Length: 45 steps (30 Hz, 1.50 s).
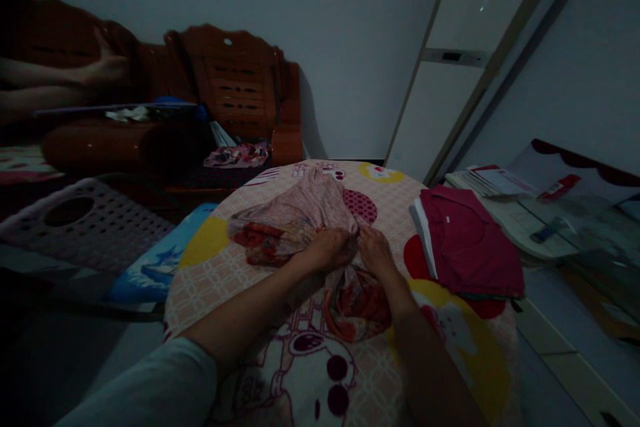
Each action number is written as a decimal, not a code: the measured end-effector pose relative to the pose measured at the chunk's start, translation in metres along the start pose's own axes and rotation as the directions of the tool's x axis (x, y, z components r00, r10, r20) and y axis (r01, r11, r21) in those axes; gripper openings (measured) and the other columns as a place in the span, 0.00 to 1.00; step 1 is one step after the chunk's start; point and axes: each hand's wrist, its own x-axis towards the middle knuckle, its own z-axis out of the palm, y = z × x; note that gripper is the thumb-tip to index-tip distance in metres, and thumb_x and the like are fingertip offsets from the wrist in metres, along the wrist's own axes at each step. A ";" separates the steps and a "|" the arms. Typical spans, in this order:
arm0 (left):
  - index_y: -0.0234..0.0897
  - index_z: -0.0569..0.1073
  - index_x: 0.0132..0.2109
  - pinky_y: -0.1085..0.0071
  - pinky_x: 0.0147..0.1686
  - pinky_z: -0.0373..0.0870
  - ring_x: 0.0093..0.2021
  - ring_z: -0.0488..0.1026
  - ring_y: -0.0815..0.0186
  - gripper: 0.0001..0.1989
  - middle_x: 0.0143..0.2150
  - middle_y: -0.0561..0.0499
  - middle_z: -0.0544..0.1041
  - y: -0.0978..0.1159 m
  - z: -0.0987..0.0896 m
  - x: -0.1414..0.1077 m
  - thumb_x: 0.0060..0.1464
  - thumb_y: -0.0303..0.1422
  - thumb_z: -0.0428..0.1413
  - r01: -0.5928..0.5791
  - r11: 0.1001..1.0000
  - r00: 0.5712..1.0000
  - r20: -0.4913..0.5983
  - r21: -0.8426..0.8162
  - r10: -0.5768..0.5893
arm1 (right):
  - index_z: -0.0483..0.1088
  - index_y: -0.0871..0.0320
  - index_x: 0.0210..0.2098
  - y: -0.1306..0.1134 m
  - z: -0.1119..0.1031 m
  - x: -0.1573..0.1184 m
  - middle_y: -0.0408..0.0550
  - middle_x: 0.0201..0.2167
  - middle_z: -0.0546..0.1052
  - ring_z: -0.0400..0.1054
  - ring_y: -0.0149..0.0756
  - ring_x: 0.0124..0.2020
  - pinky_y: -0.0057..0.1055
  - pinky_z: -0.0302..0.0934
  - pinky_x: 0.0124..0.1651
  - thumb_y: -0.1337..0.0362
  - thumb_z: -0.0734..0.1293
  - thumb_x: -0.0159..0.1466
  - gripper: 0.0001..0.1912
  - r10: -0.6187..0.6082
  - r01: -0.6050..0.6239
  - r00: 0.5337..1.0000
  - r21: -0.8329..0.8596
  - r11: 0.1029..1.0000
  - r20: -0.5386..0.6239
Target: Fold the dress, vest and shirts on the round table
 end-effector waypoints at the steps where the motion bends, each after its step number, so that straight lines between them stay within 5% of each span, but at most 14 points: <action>1: 0.33 0.77 0.48 0.63 0.47 0.69 0.47 0.77 0.53 0.14 0.46 0.37 0.79 -0.002 -0.001 0.001 0.55 0.32 0.56 0.029 1.000 1.000 0.010 -0.007 -0.029 | 0.75 0.59 0.53 0.000 0.000 0.000 0.57 0.56 0.75 0.67 0.47 0.58 0.47 0.59 0.63 0.67 0.59 0.64 0.20 0.002 -0.002 1.000 -0.007 1.000 -0.010; 7: 0.35 0.78 0.33 0.73 0.33 0.66 0.33 0.74 0.64 0.06 0.31 0.51 0.78 -0.048 -0.026 0.006 0.45 0.28 0.57 0.073 0.963 0.993 0.113 -0.261 -0.045 | 0.78 0.59 0.47 0.000 -0.016 -0.006 0.58 0.48 0.79 0.71 0.45 0.51 0.45 0.64 0.57 0.64 0.59 0.66 0.18 0.094 -0.089 0.989 0.052 0.995 -0.118; 13: 0.35 0.72 0.25 0.77 0.24 0.59 0.24 0.65 0.71 0.04 0.22 0.58 0.69 -0.103 -0.043 -0.009 0.35 0.29 0.58 0.172 0.710 0.972 0.234 -0.683 -0.011 | 0.79 0.58 0.41 -0.010 -0.027 -0.006 0.55 0.42 0.81 0.72 0.44 0.45 0.41 0.65 0.53 0.68 0.60 0.63 0.16 0.096 -0.091 0.991 0.054 0.994 -0.097; 16: 0.36 0.72 0.24 0.77 0.23 0.59 0.22 0.64 0.71 0.06 0.21 0.58 0.70 -0.118 -0.047 -0.020 0.33 0.31 0.59 0.251 0.610 0.944 0.329 -0.751 0.017 | 0.79 0.58 0.37 -0.010 -0.033 -0.006 0.54 0.37 0.81 0.73 0.43 0.42 0.38 0.66 0.49 0.69 0.60 0.61 0.15 0.140 -0.135 0.985 0.055 0.989 -0.104; 19: 0.35 0.72 0.24 0.76 0.23 0.59 0.22 0.63 0.71 0.07 0.21 0.56 0.70 -0.123 -0.051 -0.024 0.35 0.33 0.60 0.270 0.609 0.930 0.365 -0.746 0.035 | 0.79 0.58 0.35 -0.009 -0.037 -0.007 0.53 0.36 0.81 0.74 0.42 0.40 0.35 0.66 0.47 0.69 0.60 0.60 0.15 0.191 -0.184 0.971 0.060 0.981 -0.146; 21: 0.35 0.74 0.26 0.76 0.24 0.61 0.24 0.66 0.70 0.08 0.23 0.55 0.72 -0.118 -0.052 -0.022 0.38 0.35 0.62 0.212 0.678 0.950 0.312 -0.704 0.028 | 0.79 0.58 0.33 -0.009 -0.037 -0.008 0.54 0.34 0.81 0.74 0.42 0.38 0.35 0.66 0.45 0.69 0.60 0.59 0.15 0.216 -0.211 0.964 0.050 0.976 -0.154; 24: 0.34 0.77 0.37 0.74 0.32 0.67 0.32 0.72 0.65 0.13 0.32 0.51 0.77 -0.096 -0.048 -0.014 0.45 0.38 0.62 0.079 0.818 0.996 0.068 -0.570 -0.048 | 0.80 0.57 0.31 -0.009 -0.033 -0.008 0.53 0.33 0.81 0.74 0.41 0.37 0.34 0.66 0.44 0.69 0.60 0.59 0.15 0.249 -0.249 0.955 0.021 0.968 -0.160; 28: 0.34 0.74 0.51 0.67 0.47 0.69 0.46 0.73 0.59 0.20 0.46 0.44 0.76 -0.057 -0.025 0.000 0.52 0.37 0.60 -0.040 0.958 0.973 -0.229 -0.285 -0.028 | 0.80 0.57 0.31 -0.009 -0.029 -0.009 0.52 0.34 0.81 0.74 0.40 0.37 0.33 0.65 0.44 0.70 0.60 0.58 0.15 0.248 -0.252 0.954 -0.001 0.968 -0.171; 33: 0.33 0.77 0.42 0.63 0.47 0.68 0.46 0.72 0.56 0.10 0.43 0.40 0.75 -0.035 0.003 0.013 0.59 0.32 0.53 -0.045 0.998 0.988 -0.147 -0.038 0.039 | 0.80 0.58 0.33 -0.008 -0.030 -0.010 0.53 0.34 0.81 0.74 0.41 0.37 0.34 0.65 0.45 0.69 0.60 0.59 0.15 0.239 -0.246 0.957 -0.025 0.969 -0.161; 41: 0.35 0.74 0.34 0.71 0.39 0.64 0.37 0.70 0.64 0.07 0.34 0.48 0.75 -0.050 -0.004 0.010 0.56 0.30 0.52 0.087 0.963 0.958 -0.244 -0.254 -0.151 | 0.80 0.59 0.34 -0.008 -0.029 -0.010 0.55 0.36 0.81 0.74 0.42 0.38 0.34 0.65 0.45 0.70 0.60 0.59 0.15 0.269 -0.274 0.954 -0.020 0.962 -0.132; 45: 0.36 0.69 0.27 0.73 0.33 0.62 0.31 0.67 0.67 0.10 0.26 0.54 0.69 -0.069 -0.011 0.013 0.55 0.35 0.53 0.127 0.822 0.845 -0.373 -0.555 -0.383 | 0.80 0.58 0.34 -0.009 -0.029 -0.011 0.53 0.35 0.81 0.74 0.40 0.37 0.32 0.64 0.44 0.70 0.61 0.60 0.14 0.263 -0.269 0.953 -0.026 0.963 -0.148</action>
